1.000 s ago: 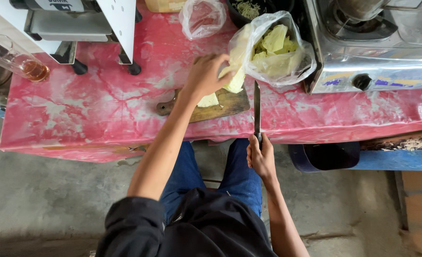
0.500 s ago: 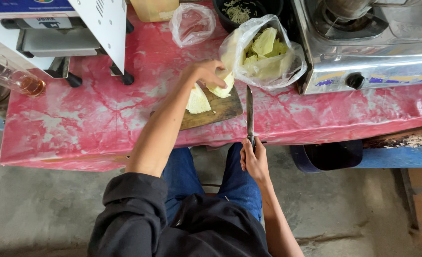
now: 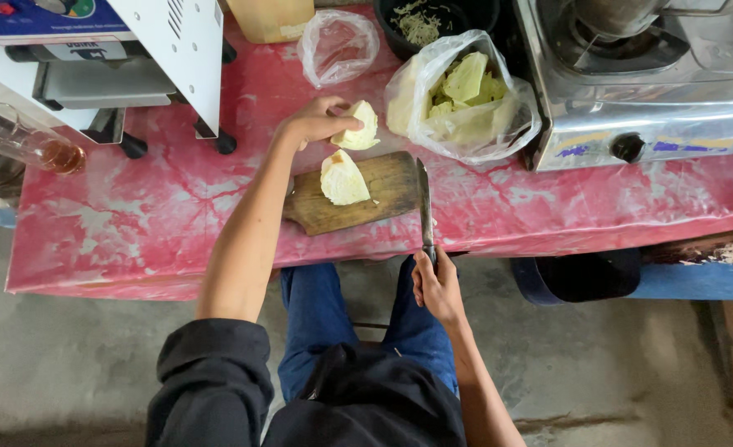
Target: The person slices a piece of cabbage into thin shreds using a knife on a wooden cutting board, then uses the knife and their hands to transfer the shredded cabbage into a plastic bag.
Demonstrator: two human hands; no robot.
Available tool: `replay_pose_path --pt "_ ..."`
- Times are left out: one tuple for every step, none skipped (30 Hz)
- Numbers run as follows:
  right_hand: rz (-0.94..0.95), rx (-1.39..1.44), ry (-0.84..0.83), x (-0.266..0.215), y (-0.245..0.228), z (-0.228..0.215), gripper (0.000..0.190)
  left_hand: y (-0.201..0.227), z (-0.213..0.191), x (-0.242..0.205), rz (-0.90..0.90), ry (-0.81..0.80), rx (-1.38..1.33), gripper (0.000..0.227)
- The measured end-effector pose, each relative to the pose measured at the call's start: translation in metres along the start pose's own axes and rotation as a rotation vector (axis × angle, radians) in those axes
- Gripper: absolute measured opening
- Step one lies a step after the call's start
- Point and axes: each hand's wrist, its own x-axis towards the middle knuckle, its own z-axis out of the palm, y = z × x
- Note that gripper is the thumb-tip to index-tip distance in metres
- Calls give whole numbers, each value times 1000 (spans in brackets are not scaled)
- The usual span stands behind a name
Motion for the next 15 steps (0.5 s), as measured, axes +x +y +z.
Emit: replay_pose_path --pt "1 -1 -3 0 1 1 23 -9 -1 1 29 58 -99 81" --pt "2 6 -20 1 1 3 23 -18 -1 2 29 57 -100 81" --pt "4 13 -37 1 1 4 22 -28 0 1 22 179 -71 80" --pt "5 11 -38 1 0 6 22 -39 1 1 14 301 -42 78" --pt "11 -2 -44 1 0 8 22 -48 0 2 13 301 -44 78" --pt "17 -16 -51 1 -2 10 21 -57 0 4 -9 396 39 78" --pt "17 -19 -53 2 -4 11 21 -65 -2 6 -32 491 123 77" --pt "14 -41 -57 2 -5 14 22 -74 -3 8 -35 493 121 77" --pt "10 -63 -62 3 -6 16 22 -81 -4 10 -16 542 168 80" --pt "11 -65 -64 4 -7 18 22 -87 -5 12 4 589 216 84" --pt "28 -68 -57 5 -8 20 22 -93 -5 13 2 591 214 84" --pt "45 -71 -48 6 -9 21 22 -97 -3 12 20 583 229 92" --pt "46 -73 -49 8 -9 23 22 -100 -2 10 37 575 245 100" --pt "43 -80 -40 9 -8 25 22 -102 -1 7 33 575 244 100" --pt "39 -87 -31 10 -7 26 22 -102 2 3 108 579 278 104"
